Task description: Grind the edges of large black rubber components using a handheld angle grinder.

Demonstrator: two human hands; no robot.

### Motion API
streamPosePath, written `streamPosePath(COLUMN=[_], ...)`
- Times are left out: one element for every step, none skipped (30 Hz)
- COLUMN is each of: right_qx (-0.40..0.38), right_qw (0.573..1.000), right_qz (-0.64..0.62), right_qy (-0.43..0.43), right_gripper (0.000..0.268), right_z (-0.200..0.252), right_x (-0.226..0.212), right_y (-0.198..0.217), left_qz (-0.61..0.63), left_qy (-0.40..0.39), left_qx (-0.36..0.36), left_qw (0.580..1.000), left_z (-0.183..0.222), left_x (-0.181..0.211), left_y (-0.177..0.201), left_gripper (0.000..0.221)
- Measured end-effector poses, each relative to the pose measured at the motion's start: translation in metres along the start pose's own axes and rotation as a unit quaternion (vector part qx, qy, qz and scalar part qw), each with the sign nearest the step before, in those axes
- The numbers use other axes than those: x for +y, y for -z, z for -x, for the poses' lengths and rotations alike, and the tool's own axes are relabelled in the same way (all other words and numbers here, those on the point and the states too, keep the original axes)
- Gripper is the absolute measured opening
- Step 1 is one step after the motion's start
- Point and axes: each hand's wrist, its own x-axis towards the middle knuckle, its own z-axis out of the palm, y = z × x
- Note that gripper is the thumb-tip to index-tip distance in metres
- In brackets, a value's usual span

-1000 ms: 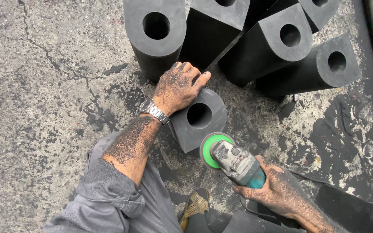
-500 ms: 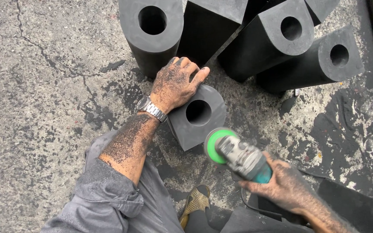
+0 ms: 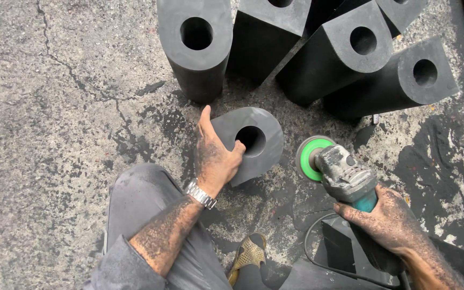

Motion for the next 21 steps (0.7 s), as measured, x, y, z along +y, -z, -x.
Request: streamPosePath(right_qx=[-0.007,-0.008,-0.021,-0.032,-0.029,-0.054,-0.078,-0.080,-0.100,-0.116,-0.114,-0.118,-0.121,-0.123,-0.125,-0.127,-0.129,-0.142,-0.154,-0.155,-0.155], right_qw=[1.000,1.000,0.998,0.994,0.994,0.988,0.978,0.977,0.979,0.980,0.980,0.976,0.971,0.970,0.978,0.984,0.984,0.976,0.967,0.967,0.971], right_qz=[0.026,0.029,0.058,0.083,0.084,0.139,0.193,0.194,0.178,0.160,0.159,0.182,0.205,0.207,0.165,0.122,0.125,0.163,0.201,0.201,0.179], right_qy=[-0.006,-0.004,0.024,0.057,0.064,0.044,0.023,0.024,0.026,0.029,0.031,0.023,0.016,0.015,0.004,-0.004,-0.002,0.011,0.024,0.022,0.026], right_gripper=[0.071,0.071,0.078,0.085,0.085,0.085,0.086,0.086,0.090,0.094,0.094,0.091,0.088,0.088,0.086,0.083,0.083,0.088,0.093,0.093,0.092], right_z=[0.001,0.004,0.009,0.009,0.011,0.020,0.027,0.032,0.036,0.038,0.039,0.045,0.051,0.055,0.059,0.063,0.058,0.053,0.049,0.051,0.054], right_x=[-0.001,0.000,0.000,-0.004,-0.019,-0.027,-0.034,-0.032,-0.031,-0.032,-0.042,-0.046,-0.051,-0.052,-0.054,-0.058,-0.052,-0.045,-0.038,-0.043,-0.048], right_y=[-0.003,-0.004,-0.005,-0.006,-0.005,-0.005,-0.005,-0.011,-0.016,-0.020,-0.022,-0.025,-0.029,-0.033,-0.037,-0.042,-0.047,-0.050,-0.054,-0.056,-0.057], left_qz=[-0.034,-0.033,-0.016,-0.002,-0.003,-0.011,-0.018,-0.018,-0.016,-0.014,-0.015,-0.047,-0.079,-0.077,-0.078,-0.082,-0.082,-0.087,-0.091,-0.090,-0.101], left_qy=[0.051,0.054,0.005,-0.048,-0.051,-0.123,-0.195,-0.193,-0.228,-0.267,-0.269,-0.239,-0.210,-0.207,-0.252,-0.297,-0.294,-0.294,-0.294,-0.293,-0.261], left_qx=[-0.035,-0.033,-0.056,-0.075,-0.067,-0.127,-0.185,-0.185,-0.232,-0.276,-0.275,-0.309,-0.343,-0.343,-0.310,-0.275,-0.274,-0.263,-0.252,-0.254,-0.250], left_qw=[0.997,0.997,0.998,0.996,0.996,0.984,0.963,0.964,0.946,0.923,0.923,0.919,0.912,0.913,0.913,0.911,0.912,0.915,0.918,0.918,0.927], left_z=[-0.005,-0.009,-0.013,-0.023,-0.041,-0.051,-0.061,-0.066,-0.072,-0.083,-0.089,-0.088,-0.086,-0.086,-0.087,-0.087,-0.088,-0.089,-0.091,-0.091,-0.091], left_x=[0.004,0.000,-0.004,-0.008,-0.009,-0.010,-0.013,-0.010,-0.007,-0.002,0.009,0.017,0.025,0.021,0.018,0.015,0.011,0.010,0.009,0.008,0.007], left_y=[0.003,0.004,0.006,0.011,0.015,0.017,0.019,0.015,0.011,0.008,0.013,0.015,0.017,0.013,0.010,0.010,0.008,0.005,0.001,-0.001,-0.002], left_gripper=[0.105,0.105,0.106,0.107,0.107,0.106,0.104,0.104,0.101,0.099,0.099,0.097,0.096,0.096,0.091,0.086,0.086,0.079,0.072,0.072,0.068])
